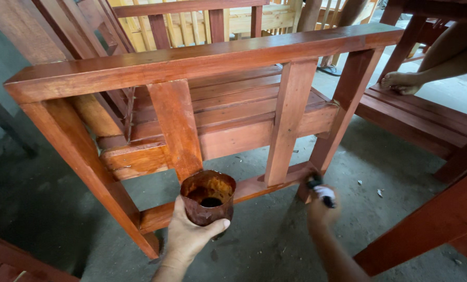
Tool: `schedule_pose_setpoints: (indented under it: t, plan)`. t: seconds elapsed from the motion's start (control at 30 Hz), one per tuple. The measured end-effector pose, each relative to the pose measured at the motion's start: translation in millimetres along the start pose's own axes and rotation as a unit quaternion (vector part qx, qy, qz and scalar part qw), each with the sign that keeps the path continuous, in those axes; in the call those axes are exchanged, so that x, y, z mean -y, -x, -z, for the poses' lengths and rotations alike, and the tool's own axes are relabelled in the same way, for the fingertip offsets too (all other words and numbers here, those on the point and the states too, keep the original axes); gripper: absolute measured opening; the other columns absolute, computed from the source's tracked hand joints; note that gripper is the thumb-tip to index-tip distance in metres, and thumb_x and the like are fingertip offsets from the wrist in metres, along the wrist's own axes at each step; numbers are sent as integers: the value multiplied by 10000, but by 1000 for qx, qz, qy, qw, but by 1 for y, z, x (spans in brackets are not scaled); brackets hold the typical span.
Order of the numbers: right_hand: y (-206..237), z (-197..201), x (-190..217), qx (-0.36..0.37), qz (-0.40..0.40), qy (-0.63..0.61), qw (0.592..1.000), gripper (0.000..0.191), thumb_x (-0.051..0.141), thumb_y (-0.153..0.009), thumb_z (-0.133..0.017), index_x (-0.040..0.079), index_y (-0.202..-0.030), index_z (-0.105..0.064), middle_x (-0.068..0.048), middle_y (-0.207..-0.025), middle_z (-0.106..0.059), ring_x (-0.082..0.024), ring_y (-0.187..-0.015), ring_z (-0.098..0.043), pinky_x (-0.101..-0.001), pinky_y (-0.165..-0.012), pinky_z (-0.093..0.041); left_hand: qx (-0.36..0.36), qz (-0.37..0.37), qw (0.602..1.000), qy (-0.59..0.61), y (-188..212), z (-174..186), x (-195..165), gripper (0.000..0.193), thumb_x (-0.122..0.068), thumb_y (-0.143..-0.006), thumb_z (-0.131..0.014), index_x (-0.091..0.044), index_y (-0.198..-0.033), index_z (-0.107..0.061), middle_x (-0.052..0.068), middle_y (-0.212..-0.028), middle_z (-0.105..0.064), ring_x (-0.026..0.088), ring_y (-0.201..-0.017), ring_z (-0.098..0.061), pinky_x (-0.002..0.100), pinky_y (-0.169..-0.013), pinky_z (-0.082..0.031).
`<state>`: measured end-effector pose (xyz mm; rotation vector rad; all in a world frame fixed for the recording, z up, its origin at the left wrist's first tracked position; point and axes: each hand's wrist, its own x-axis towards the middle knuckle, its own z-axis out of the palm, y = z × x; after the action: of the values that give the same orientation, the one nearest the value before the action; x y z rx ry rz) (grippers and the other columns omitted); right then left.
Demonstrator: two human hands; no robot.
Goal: The person applies reddish-brown wood stain to a wooden chair frame using a brush, holding a container of stain in the other hand. They brush the legs, stretchers, and side rails of the chair, moving around the piece to coat different surfaces.
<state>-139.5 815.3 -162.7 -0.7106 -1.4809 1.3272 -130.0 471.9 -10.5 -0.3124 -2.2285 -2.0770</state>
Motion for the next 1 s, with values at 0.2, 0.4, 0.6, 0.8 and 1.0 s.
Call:
schedule_pose_setpoints:
  t: [0.2,0.4,0.6,0.8,1.0]
  plan:
    - [14,28,5,-7,37,115,993,190,57,-869,-818,87,-967,-657,-41,-907,-647,-165,-854,-614,-336,-771,-492,-1,32,999,-35,-4,-9,1,911,-139,-487,-950,-53,-1279,-507,83,-1188,-724,173,-1093,-705,332,-971,-565]
    - [-11,11,-2,7,16,-71,997,213,-39,-863,-718,102,-1003,-642,-2,-958,-646,-120,-878,-613,-289,-769,-494,2,4,1000,-3,-4,3,-4,912,-140,-505,-942,-48,-1298,-500,87,-1213,-709,179,-1116,-691,340,-982,-557]
    - [29,-12,-13,36,18,-38,998,216,-65,-826,-734,73,-965,-642,-12,-914,-635,-130,-850,-590,-287,-770,-485,3,8,1000,15,2,9,-6,898,-108,-509,-930,-54,-1296,-503,79,-1215,-698,172,-1119,-680,333,-984,-548]
    - [82,-30,-8,33,-62,-98,993,218,-40,-816,-743,77,-959,-629,-11,-891,-631,-139,-819,-603,-307,-728,-505,-3,10,1000,20,11,15,-3,878,-102,-507,-935,-41,-1271,-504,79,-1195,-701,170,-1099,-685,332,-966,-557]
    - [138,-46,1,95,-89,-177,976,126,-47,-874,-685,54,-937,-642,-29,-916,-596,-164,-871,-595,-326,-779,-524,-14,-5,999,45,17,29,1,897,-94,-503,-932,-39,-1288,-502,84,-1216,-697,173,-1114,-683,338,-978,-557]
